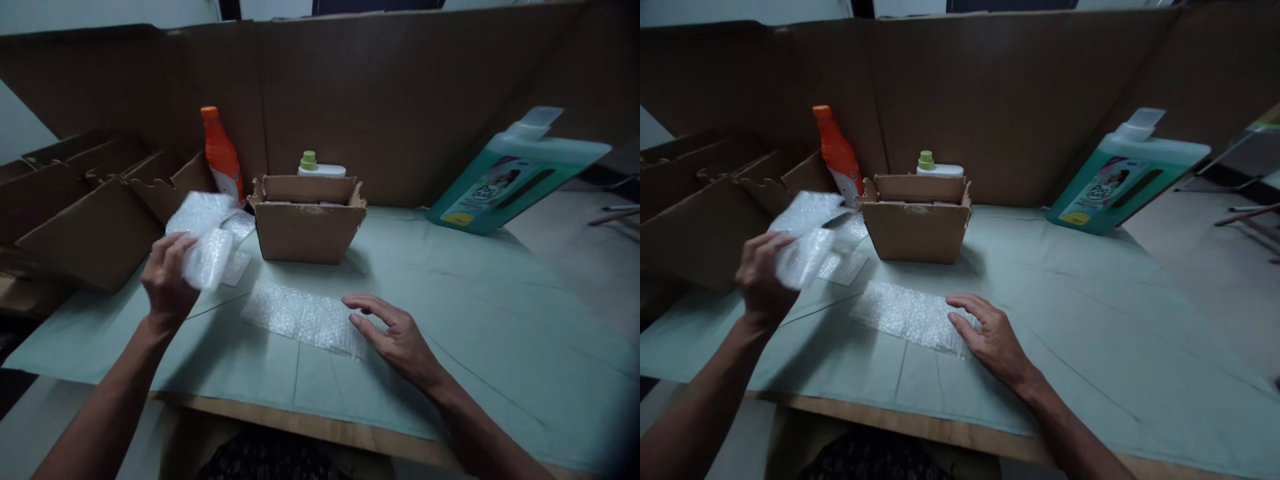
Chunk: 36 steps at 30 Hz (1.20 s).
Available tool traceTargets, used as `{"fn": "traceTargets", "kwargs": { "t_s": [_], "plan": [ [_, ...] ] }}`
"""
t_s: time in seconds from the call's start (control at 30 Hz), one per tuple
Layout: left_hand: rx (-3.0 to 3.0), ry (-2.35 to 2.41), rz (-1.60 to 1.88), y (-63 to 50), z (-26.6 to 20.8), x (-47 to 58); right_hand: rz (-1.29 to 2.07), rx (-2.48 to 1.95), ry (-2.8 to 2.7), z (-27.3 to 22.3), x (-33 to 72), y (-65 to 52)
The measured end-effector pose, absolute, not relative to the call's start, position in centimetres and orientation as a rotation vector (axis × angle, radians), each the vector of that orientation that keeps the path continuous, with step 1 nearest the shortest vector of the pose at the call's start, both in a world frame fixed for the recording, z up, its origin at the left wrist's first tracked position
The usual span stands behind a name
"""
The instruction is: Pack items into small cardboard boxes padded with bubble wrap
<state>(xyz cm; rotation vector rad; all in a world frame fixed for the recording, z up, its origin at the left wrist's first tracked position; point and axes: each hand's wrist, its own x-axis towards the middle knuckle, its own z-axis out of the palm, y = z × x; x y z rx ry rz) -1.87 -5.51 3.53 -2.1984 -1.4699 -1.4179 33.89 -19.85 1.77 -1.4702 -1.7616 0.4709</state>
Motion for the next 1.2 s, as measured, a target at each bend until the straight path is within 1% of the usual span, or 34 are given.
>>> {"fn": "traceTargets", "kwargs": {
  "t_s": [0.03, 0.13, 0.17, 0.2, 0.27, 0.33, 0.4, 0.47, 0.53, 0.6, 0.67, 0.73, 0.83, 0.9, 1.0, 1.13, 1.2],
  "plan": [
    [-2.271, -1.621, -1.193, -4.2, 3.0, -2.5, 0.461, -1.508, -1.773, 0.9, 34.5, -19.8],
    [-2.523, -1.928, -0.317, -3.0, 1.7, -3.3, 0.390, -1.588, -1.840, -0.9, 35.8, -19.9],
    [-2.529, -1.937, -0.162, -3.5, 1.5, -3.1, 0.364, -1.604, -1.863, -1.2, 35.9, -20.0],
    [-2.510, -1.908, -0.147, -4.4, 1.3, -2.6, 0.341, -1.612, -1.886, -1.3, 35.8, -20.0],
    [-2.511, -1.705, -0.378, -6.7, 0.8, -0.8, 0.311, -1.607, -1.942, -1.4, 34.6, -19.7],
    [-2.651, -1.371, -0.569, -8.9, -0.2, 1.8, 0.307, -1.567, -2.030, -1.6, 32.2, -18.9],
    [-2.869, -1.097, -0.487, -10.4, -1.8, 4.3, 0.332, -1.486, -2.174, -2.1, 29.6, -17.9],
    [-3.002, -1.040, -0.304, -11.2, -3.4, 5.5, 0.354, -1.377, -2.343, -3.0, 28.0, -17.4],
    [-3.044, -1.108, -0.202, -11.5, -4.6, 5.1, 0.345, -1.313, -2.447, -4.0, 28.6, -18.0],
    [-3.075, -1.150, -0.199, -11.6, -5.1, 3.6, 0.291, -1.376, -2.418, -4.9, 31.3, -19.5],
    [-3.143, -1.136, -0.260, -11.7, -5.2, 1.9, 0.210, -1.545, -2.277, -5.2, 35.0, -21.5],
    [-3.170, -1.190, -0.428, -11.8, -5.0, 0.7, 0.115, -1.727, -2.102, -4.8, 38.2, -23.0],
    [-2.899, -1.574, -0.721, -11.6, -4.7, 0.3, 0.017, -1.891, -1.913, -3.6, 40.2, -23.6],
    [-2.654, -1.838, -0.691, -11.3, -4.3, 0.8, 0.010, -1.949, -1.862, -3.1, 39.6, -22.6],
    [-2.594, -2.059, -0.589, -11.0, -3.7, 2.2, 0.081, -2.012, -1.836, -3.1, 37.5, -20.1],
    [-2.690, -2.166, -0.751, -11.3, -3.4, 3.7, 0.324, -1.853, -1.760, -3.8, 35.3, -17.9],
    [-2.701, -2.216, -0.832, -11.8, -3.5, 3.7, 0.458, -1.787, -1.628, -3.9, 35.3, -17.9]
  ]
}}
